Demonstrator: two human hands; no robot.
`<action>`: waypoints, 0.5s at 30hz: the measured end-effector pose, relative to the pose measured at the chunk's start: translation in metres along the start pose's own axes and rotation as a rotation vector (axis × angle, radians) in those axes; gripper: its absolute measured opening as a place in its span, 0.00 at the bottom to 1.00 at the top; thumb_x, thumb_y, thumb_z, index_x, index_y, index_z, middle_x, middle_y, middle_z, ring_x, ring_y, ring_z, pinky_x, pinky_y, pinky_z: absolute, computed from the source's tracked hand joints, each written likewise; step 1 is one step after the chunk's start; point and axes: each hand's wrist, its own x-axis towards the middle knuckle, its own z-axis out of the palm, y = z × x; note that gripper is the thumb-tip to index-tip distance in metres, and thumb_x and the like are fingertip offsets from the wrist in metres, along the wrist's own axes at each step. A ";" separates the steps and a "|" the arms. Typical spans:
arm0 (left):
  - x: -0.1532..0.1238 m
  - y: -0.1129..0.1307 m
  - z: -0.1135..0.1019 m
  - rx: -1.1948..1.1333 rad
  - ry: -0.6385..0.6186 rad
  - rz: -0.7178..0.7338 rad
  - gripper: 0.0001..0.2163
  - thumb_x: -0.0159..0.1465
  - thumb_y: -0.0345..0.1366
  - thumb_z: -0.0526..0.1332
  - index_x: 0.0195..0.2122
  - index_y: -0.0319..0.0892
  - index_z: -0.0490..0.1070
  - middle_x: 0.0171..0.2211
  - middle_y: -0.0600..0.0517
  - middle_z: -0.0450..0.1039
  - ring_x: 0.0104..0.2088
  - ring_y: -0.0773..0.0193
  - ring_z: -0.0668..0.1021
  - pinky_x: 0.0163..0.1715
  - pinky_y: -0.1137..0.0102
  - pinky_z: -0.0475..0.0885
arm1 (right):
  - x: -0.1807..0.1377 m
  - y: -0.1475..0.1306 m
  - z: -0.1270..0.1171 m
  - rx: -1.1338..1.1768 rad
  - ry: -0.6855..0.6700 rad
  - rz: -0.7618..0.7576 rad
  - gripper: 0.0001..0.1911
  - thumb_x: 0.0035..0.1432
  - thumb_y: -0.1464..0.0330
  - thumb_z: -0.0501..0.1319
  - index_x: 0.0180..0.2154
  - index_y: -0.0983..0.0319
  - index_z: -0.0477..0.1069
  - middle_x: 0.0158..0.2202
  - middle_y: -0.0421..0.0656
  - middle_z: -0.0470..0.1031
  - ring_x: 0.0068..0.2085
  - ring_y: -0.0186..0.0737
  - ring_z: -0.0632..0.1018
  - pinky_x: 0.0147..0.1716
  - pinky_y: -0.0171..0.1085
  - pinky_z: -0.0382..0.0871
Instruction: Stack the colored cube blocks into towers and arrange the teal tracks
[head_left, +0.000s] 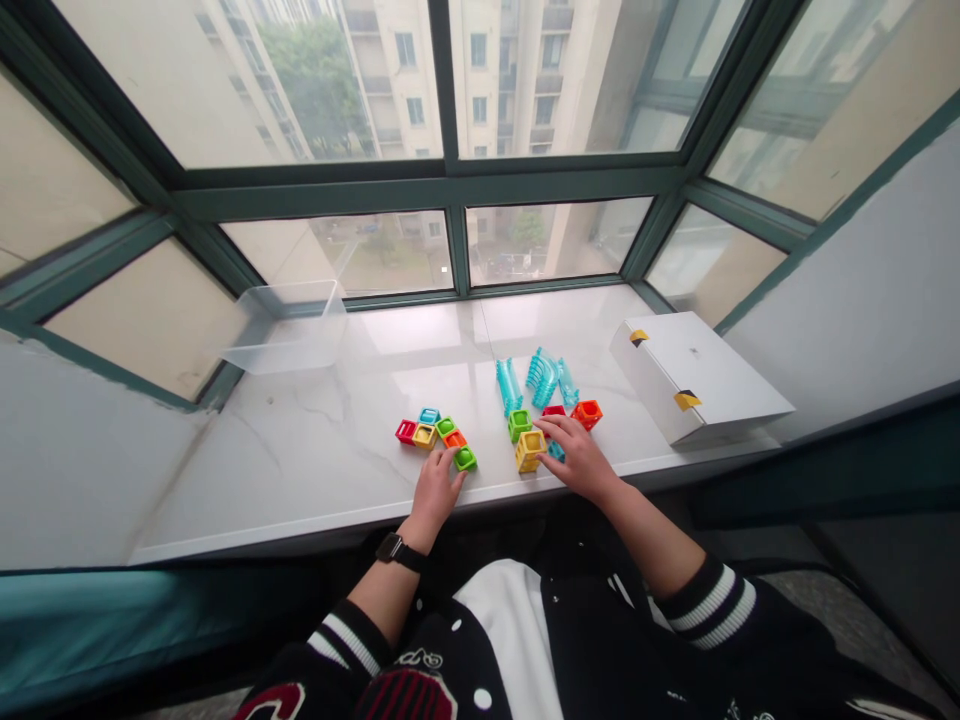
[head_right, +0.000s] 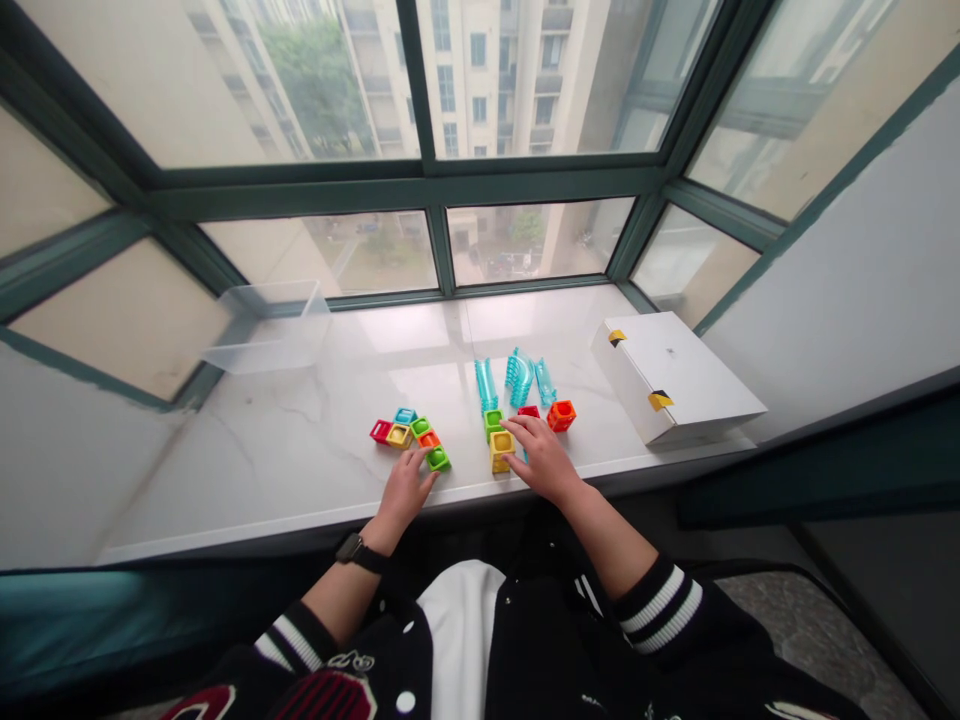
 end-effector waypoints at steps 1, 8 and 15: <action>0.001 0.000 0.000 0.003 -0.002 -0.002 0.21 0.64 0.33 0.66 0.59 0.50 0.72 0.49 0.46 0.72 0.52 0.48 0.78 0.56 0.53 0.76 | -0.001 -0.001 0.000 0.002 0.007 0.002 0.27 0.67 0.64 0.63 0.66 0.53 0.69 0.60 0.51 0.73 0.61 0.56 0.74 0.63 0.58 0.70; 0.001 -0.001 -0.001 0.029 -0.007 0.026 0.20 0.65 0.32 0.64 0.58 0.49 0.72 0.49 0.45 0.74 0.50 0.49 0.79 0.53 0.56 0.77 | -0.004 -0.015 0.000 0.035 0.074 -0.010 0.22 0.68 0.66 0.60 0.62 0.53 0.73 0.57 0.49 0.76 0.59 0.56 0.76 0.62 0.58 0.71; -0.001 0.007 -0.009 0.176 -0.036 0.026 0.19 0.64 0.34 0.64 0.57 0.46 0.72 0.50 0.43 0.75 0.48 0.49 0.80 0.45 0.61 0.77 | 0.003 -0.060 0.007 0.162 0.104 -0.133 0.17 0.72 0.69 0.57 0.58 0.53 0.77 0.52 0.48 0.79 0.54 0.49 0.79 0.58 0.50 0.75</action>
